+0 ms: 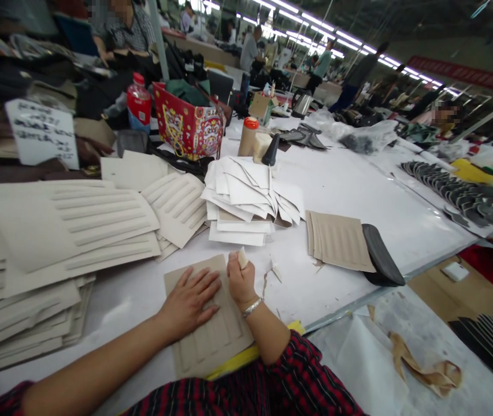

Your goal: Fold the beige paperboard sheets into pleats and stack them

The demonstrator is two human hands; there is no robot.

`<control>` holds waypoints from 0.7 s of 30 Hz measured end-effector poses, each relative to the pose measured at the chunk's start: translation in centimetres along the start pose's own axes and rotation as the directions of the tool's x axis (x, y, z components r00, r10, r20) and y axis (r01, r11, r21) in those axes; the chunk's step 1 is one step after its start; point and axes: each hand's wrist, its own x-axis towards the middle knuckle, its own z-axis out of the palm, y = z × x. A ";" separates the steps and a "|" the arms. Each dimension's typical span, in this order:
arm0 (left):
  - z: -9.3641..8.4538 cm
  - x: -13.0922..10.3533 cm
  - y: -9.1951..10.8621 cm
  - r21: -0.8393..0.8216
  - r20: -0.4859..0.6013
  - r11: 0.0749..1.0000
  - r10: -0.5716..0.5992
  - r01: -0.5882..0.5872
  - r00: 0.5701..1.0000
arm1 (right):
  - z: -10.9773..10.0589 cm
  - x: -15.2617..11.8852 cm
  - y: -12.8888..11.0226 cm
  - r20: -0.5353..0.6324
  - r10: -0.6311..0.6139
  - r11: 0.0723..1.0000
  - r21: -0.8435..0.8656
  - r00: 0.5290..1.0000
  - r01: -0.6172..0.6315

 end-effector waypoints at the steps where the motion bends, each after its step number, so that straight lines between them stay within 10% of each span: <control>1: 0.0 0.0 -0.1 0.008 0.004 1.000 -0.011 0.011 1.000 | 0.3 0.7 -0.2 -0.007 -0.024 1.000 0.008 1.000 0.024; 11: -0.6 0.1 -0.9 -0.007 0.026 0.999 -0.040 0.040 0.999 | 4.5 4.9 0.0 0.221 -0.131 0.987 -0.067 0.966 0.149; 21: -1.8 7.3 -1.7 0.013 0.104 0.911 -0.411 0.412 0.905 | -9.7 0.6 -0.9 0.367 -0.101 0.592 -0.725 0.925 0.352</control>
